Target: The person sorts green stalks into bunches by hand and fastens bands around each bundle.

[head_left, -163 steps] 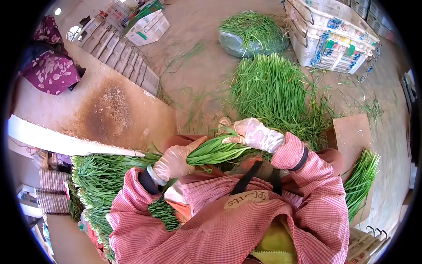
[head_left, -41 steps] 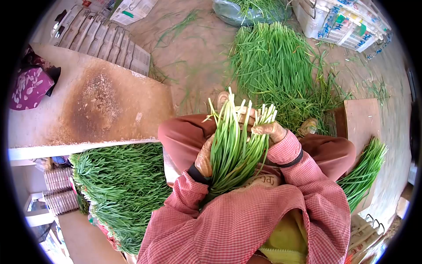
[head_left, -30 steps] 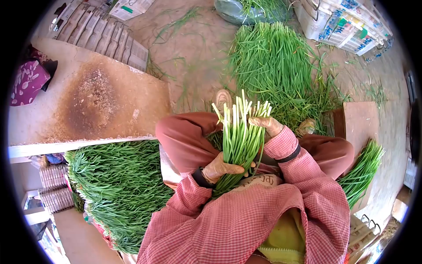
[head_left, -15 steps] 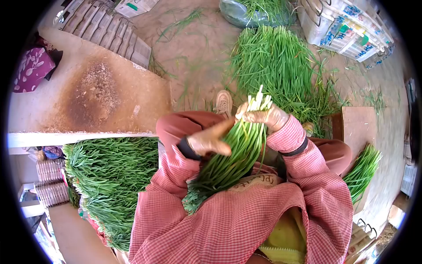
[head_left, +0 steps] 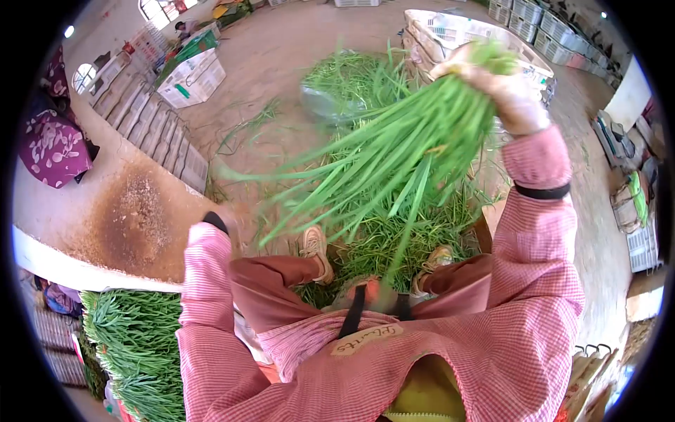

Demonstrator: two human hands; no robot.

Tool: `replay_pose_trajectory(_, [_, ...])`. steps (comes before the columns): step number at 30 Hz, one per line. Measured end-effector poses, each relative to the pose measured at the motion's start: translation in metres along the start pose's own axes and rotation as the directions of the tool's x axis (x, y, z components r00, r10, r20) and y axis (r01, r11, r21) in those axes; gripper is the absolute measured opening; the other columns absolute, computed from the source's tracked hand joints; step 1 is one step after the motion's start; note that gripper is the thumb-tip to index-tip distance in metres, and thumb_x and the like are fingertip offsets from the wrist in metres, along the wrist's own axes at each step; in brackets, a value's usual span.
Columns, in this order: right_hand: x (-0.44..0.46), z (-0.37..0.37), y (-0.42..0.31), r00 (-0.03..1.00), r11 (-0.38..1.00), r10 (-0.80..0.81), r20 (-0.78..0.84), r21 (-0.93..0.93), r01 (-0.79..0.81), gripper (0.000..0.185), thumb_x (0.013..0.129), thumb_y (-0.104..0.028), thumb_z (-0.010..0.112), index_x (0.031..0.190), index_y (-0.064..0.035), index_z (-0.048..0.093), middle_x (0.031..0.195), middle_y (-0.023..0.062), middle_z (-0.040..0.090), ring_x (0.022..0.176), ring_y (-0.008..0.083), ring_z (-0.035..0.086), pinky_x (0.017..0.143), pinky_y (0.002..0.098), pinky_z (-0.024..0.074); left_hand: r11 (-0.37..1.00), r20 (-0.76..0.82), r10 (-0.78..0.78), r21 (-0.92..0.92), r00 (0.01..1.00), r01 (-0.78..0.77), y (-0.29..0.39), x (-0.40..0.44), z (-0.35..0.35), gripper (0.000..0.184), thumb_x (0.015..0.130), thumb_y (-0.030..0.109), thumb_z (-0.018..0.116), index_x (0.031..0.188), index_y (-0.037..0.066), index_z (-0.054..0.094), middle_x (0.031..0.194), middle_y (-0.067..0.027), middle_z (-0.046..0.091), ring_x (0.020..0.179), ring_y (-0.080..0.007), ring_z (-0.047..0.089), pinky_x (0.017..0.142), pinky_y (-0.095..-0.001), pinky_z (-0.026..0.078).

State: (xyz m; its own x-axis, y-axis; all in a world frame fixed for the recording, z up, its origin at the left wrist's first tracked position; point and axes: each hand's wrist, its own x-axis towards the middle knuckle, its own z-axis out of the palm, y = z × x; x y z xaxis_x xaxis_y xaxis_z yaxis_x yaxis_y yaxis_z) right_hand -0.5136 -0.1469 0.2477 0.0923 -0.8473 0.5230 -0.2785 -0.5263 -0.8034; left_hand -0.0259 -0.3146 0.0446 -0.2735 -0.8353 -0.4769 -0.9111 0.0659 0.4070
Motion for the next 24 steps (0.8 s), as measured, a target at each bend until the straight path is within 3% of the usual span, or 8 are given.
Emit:
replay_pose_trajectory(3, [-0.003, 0.040, 0.003, 0.996, 0.964, 0.065, 0.056, 0.254, -0.077, 0.026, 0.071, -0.020, 0.069, 0.088, -0.0028, 0.059, 0.085, 0.0077, 0.063, 0.083, 0.0146, 0.057, 0.077, 0.0281, 0.0450, 0.557, -0.466, 0.549, -0.415, 0.694, -0.720, 0.139, -0.076, -0.044, 0.081, 0.071, 0.025, 0.069, 0.134, 0.007, 0.021, 0.129, -0.0126, 0.038, 0.105, -0.0155, 0.048, 0.085, -0.0266, 0.041])
replay_pose_trajectory(7, [-0.010, 0.085, -0.014, 0.952, 0.652, 0.115, 0.283, 0.702, -0.287, 0.027, 0.072, -0.016, 0.067, 0.090, 0.0003, 0.056, 0.083, 0.0119, 0.062, 0.077, 0.0211, 0.061, 0.071, 0.0312, 0.0502, 0.201, -0.310, 0.855, -0.542, 0.417, -0.816, 0.242, -0.104, 0.019, 0.108, 0.053, 0.033, 0.078, 0.136, 0.007, 0.014, 0.140, -0.0163, 0.017, 0.128, -0.0262, 0.020, 0.103, -0.0386, 0.021])
replay_pose_trajectory(8, [-0.014, 0.094, -0.011, 0.951, 0.621, 0.099, 0.292, 0.729, -0.288, 0.027, 0.073, -0.018, 0.067, 0.090, 0.0006, 0.057, 0.081, 0.0123, 0.062, 0.074, 0.0192, 0.061, 0.068, 0.0276, 0.0497, 0.359, -0.012, 0.840, -0.738, 0.543, -0.571, 0.242, -0.102, 0.052, 0.113, 0.050, 0.035, 0.080, 0.136, 0.007, 0.013, 0.138, -0.0153, 0.023, 0.126, -0.0260, 0.024, 0.102, -0.0385, 0.022])
replay_pose_trajectory(12, [-0.046, 0.104, 0.021, 0.892, 0.450, 0.393, 0.224, 0.799, -0.399, 0.023, 0.076, -0.012, 0.063, 0.091, 0.0026, 0.056, 0.085, 0.0140, 0.062, 0.074, 0.0233, 0.062, 0.069, 0.0304, 0.0507, 0.043, 0.039, 0.999, -0.832, -0.019, 0.553, 0.235, -0.132, 0.178, 0.109, 0.064, 0.025, 0.074, 0.136, 0.008, -0.006, 0.128, -0.0268, 0.033, 0.114, -0.0304, 0.042, 0.092, -0.0399, 0.037])
replay_pose_trajectory(16, [-0.068, 0.080, 0.071, 0.671, 0.550, 0.741, -0.026, 0.598, -0.583, 0.062, 0.073, -0.032, 0.068, 0.119, 0.0007, 0.043, 0.105, 0.0188, 0.055, 0.100, 0.0265, 0.052, 0.088, 0.0338, 0.0417, -0.151, -0.045, 0.978, -0.825, 0.203, 0.545, 0.216, -0.136, 0.199, 0.092, 0.069, 0.016, 0.065, 0.136, 0.007, 0.002, 0.123, -0.0295, 0.037, 0.084, -0.0285, 0.058, 0.064, -0.0329, 0.051])
replay_pose_trajectory(18, [-0.077, 0.069, 0.055, 0.781, 0.918, 0.376, -0.499, 0.089, -0.385, 0.074, 0.069, -0.040, 0.069, 0.123, -0.0011, 0.038, 0.116, 0.0223, 0.047, 0.112, 0.0286, 0.044, 0.095, 0.0349, 0.0353, -0.105, 0.063, 0.947, -0.867, 0.315, 0.487, 0.204, -0.129, 0.188, 0.086, 0.069, 0.015, 0.064, 0.135, 0.005, 0.010, 0.122, -0.0281, 0.040, 0.073, -0.0213, 0.059, 0.060, -0.0313, 0.050])
replay_pose_trajectory(22, [-0.100, 0.095, 0.004, 0.997, 0.640, 0.029, 0.071, -0.768, 0.036, 0.054, 0.065, -0.040, 0.068, 0.109, -0.0112, 0.057, 0.136, 0.0092, 0.028, 0.128, 0.0305, 0.018, 0.104, 0.0427, 0.0155, -0.020, 0.161, 0.898, -0.915, 0.410, 0.403, 0.195, -0.120, 0.171, 0.072, 0.068, 0.017, 0.064, 0.129, 0.002, 0.028, 0.120, -0.0261, 0.043, 0.070, -0.0173, 0.057, 0.065, -0.0311, 0.049])
replay_pose_trajectory(24, [-0.104, 0.118, 0.030, 0.981, 0.584, 0.054, 0.188, -0.802, 0.122, 0.035, 0.067, -0.037, 0.065, 0.095, -0.0174, 0.064, 0.139, 0.0076, 0.024, 0.130, 0.0310, 0.009, 0.104, 0.0430, 0.0110, 0.013, 0.179, 0.902, -0.921, 0.393, 0.389, 0.192, -0.115, 0.169, 0.061, 0.068, 0.017, 0.064, 0.121, 0.001, 0.039, 0.116, -0.0237, 0.048, 0.072, -0.0165, 0.058, 0.070, -0.0326, 0.049])
